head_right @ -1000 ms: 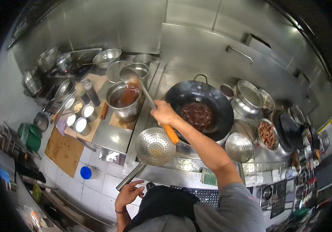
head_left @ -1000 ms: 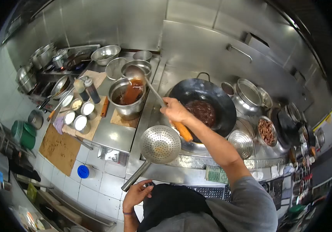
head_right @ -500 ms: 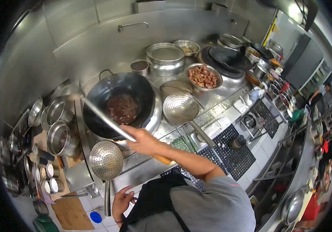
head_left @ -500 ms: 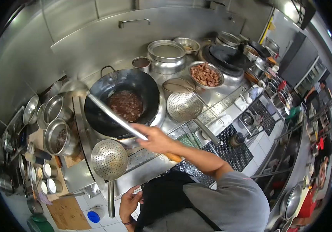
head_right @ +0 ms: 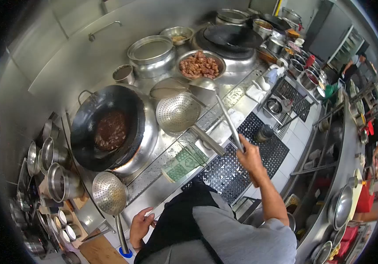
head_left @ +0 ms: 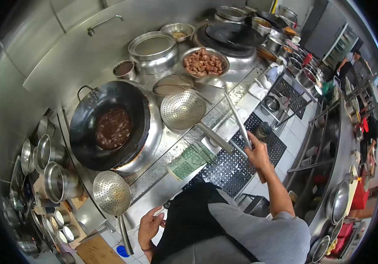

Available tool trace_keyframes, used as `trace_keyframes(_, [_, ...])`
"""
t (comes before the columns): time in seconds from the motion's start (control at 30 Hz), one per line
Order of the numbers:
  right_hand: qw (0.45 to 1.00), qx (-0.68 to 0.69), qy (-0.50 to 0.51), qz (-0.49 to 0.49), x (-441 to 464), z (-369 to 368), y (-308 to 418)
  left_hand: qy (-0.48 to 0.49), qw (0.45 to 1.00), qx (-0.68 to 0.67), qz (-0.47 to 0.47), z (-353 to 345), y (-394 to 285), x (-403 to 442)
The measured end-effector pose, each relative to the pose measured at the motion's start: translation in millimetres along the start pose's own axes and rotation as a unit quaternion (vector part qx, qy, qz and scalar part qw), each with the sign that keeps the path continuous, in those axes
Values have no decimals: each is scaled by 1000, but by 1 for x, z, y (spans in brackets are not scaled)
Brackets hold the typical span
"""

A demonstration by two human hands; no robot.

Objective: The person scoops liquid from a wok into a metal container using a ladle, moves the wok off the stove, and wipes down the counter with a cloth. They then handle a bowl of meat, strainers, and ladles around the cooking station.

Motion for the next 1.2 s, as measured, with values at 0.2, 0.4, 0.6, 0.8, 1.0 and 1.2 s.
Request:
trace_keyframes(0.2, [986,-154,-13,65,58,13,-85,17,997,78,-3,-15,-22,27])
trace_keyframes(0.4, [967,-226,3,122,107,-12,-124,1,998,64,-19,-28,-41,40])
trace_keyframes(0.6, [956,-288,63,10,129,-20,-118,-40,996,80,-23,-46,-31,43])
trace_keyframes(0.8, [968,-243,65,18,135,-17,-104,-69,996,64,-8,-59,-36,44])
trace_keyframes(1.0, [964,-239,21,116,141,-14,-120,-91,988,126,-5,-65,-47,51])
trace_keyframes(1.2, [958,-215,-49,186,133,-3,-76,-96,986,133,-9,-65,-45,58])
Point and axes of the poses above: each hand's wrist, its own x-axis towards the middle knuckle, its own z-axis out of the back of the hand, y = z × x, the point moved 2 cm from there along x, towards the middle knuckle, and after that the axes turned 5 degrees about x, right-handed, at the moved point
